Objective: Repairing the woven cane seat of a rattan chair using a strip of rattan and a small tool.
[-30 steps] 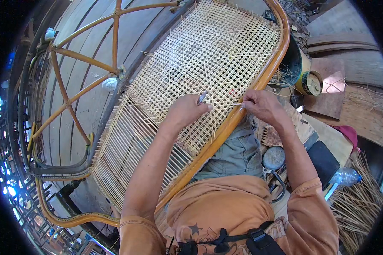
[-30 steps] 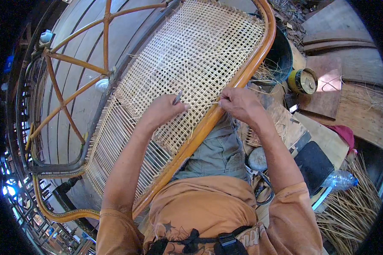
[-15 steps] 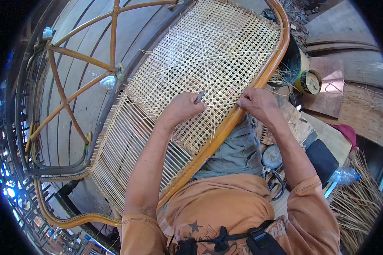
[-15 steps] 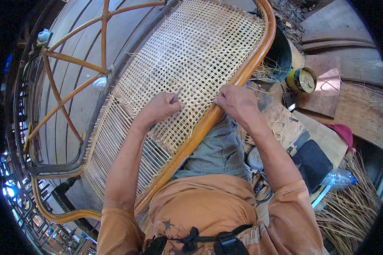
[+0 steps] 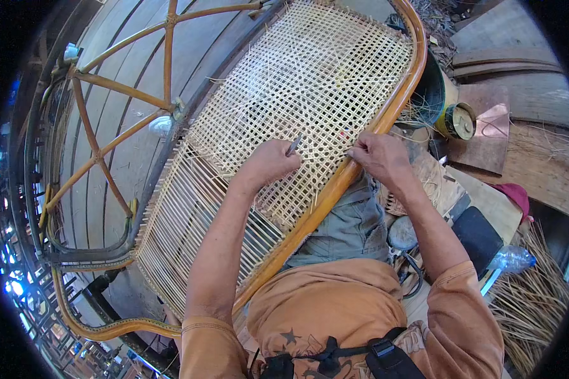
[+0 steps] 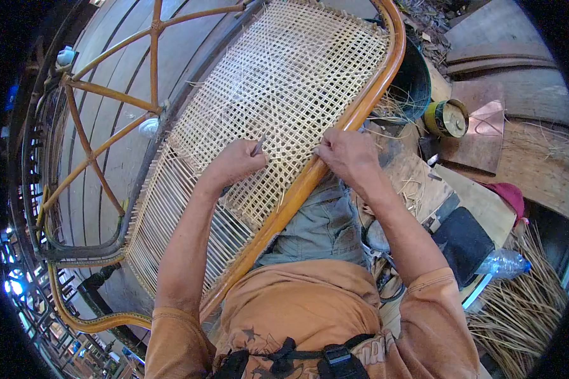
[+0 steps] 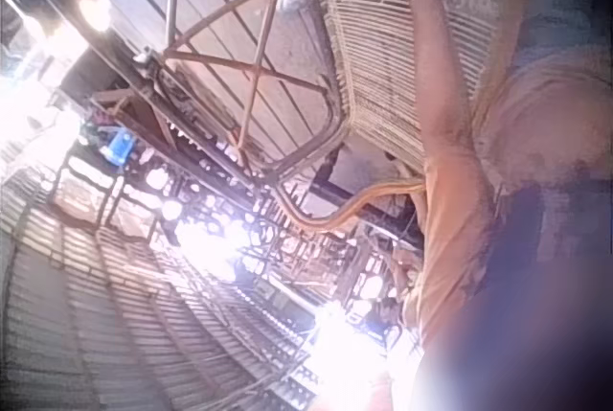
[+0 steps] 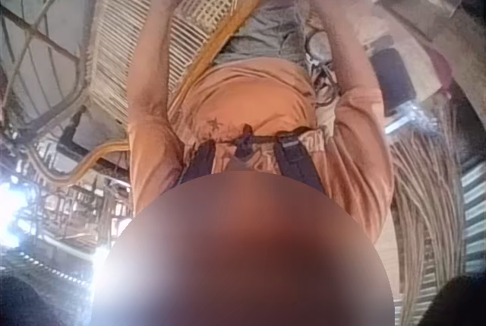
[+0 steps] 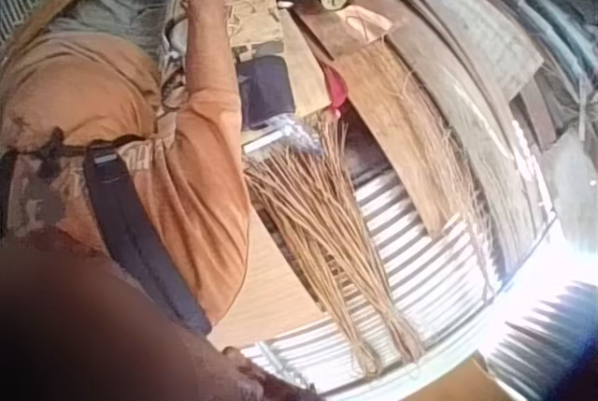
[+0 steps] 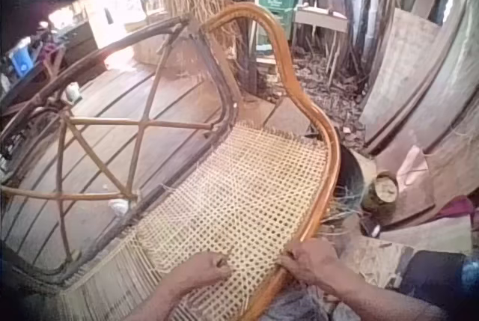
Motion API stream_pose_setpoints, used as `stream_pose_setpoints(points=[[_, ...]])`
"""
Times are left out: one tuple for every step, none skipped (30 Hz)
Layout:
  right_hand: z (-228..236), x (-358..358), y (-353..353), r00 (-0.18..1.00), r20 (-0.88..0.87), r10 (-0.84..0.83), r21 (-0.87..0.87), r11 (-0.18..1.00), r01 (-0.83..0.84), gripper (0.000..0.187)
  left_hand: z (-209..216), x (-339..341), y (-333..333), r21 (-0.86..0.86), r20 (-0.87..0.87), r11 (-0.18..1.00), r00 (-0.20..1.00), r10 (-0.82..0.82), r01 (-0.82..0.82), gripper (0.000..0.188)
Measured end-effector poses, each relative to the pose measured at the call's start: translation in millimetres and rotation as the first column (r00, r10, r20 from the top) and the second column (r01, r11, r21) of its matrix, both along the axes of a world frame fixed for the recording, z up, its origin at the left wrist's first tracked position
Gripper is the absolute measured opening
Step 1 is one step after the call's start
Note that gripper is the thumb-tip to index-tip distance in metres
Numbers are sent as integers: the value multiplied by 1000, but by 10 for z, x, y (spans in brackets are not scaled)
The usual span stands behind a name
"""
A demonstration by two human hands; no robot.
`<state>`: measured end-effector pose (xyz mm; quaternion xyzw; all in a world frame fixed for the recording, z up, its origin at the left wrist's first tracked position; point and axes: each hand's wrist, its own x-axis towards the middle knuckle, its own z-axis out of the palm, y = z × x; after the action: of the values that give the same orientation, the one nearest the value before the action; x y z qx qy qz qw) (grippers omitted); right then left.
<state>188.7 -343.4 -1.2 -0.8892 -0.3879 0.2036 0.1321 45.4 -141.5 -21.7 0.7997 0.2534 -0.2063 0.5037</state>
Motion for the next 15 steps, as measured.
stream_pose_setpoints(points=[[4, 19, -29, 995, -96, -30, 49, 998, 35, 25, 20, 2, -8, 2, 1, 1000, 1000, 0, 0, 23], [9, 29, -42, 980, -191, -55, 95, 993, 75, 24, 45, 6, -17, 57, 7, 998, 1000, -26, 26, 24], [11, 30, -41, 980, -189, -55, 96, 993, 75, 24, 69, 11, -23, 112, 12, 992, 999, -53, 51, 25], [13, 33, -49, 983, -177, -47, 103, 993, 66, 23, 87, 19, -31, 112, 14, 992, 998, -53, 52, 25], [14, 37, -56, 986, -165, -38, 109, 992, 57, 23, 102, 28, -40, 134, -17, 989, 998, -63, 65, 25], [2, 33, -57, 986, -162, -39, 109, 992, 57, 23, 109, 37, -48, 156, -49, 985, 996, -72, 78, 25], [-12, 23, -44, 986, -163, -39, 102, 993, 56, 22, 98, 37, -39, 155, -45, 985, 996, -73, 79, 25], [-13, 15, -28, 986, -164, -39, 95, 994, 55, 22, 72, 28, -17, 132, -54, 988, 996, -71, 77, 26], [4, 9, -12, 986, -161, -40, 95, 994, 56, 22, 59, 26, 2, 109, -62, 991, 996, -69, 75, 26], [18, -11, 7, 988, -146, -48, 83, 995, 61, 22, 61, 21, 12, 109, -62, 991, 996, -67, 74, 26], [33, -25, 23, 990, -130, -56, 72, 995, 65, 21, 63, 17, 22, 77, -68, 994, 995, -66, 71, 26], [59, -32, 38, 990, -131, -53, 72, 995, 63, 21, 66, 11, 30, 46, -74, 997, 995, -65, 68, 26], [93, -32, 52, 991, -126, -51, 27, 998, 55, 21, 71, 9, 37, 47, -74, 997, 995, -63, 67, 26], [121, -29, 61, 991, -121, -48, -18, 999, 47, 21, 83, 6, 44, 83, -81, 992, 993, -86, 93, 27], [139, -20, 60, 992, -122, -46, -16, 999, 44, 21, 101, -1, 52, 119, -90, 986, 990, -108, 119, 28]])
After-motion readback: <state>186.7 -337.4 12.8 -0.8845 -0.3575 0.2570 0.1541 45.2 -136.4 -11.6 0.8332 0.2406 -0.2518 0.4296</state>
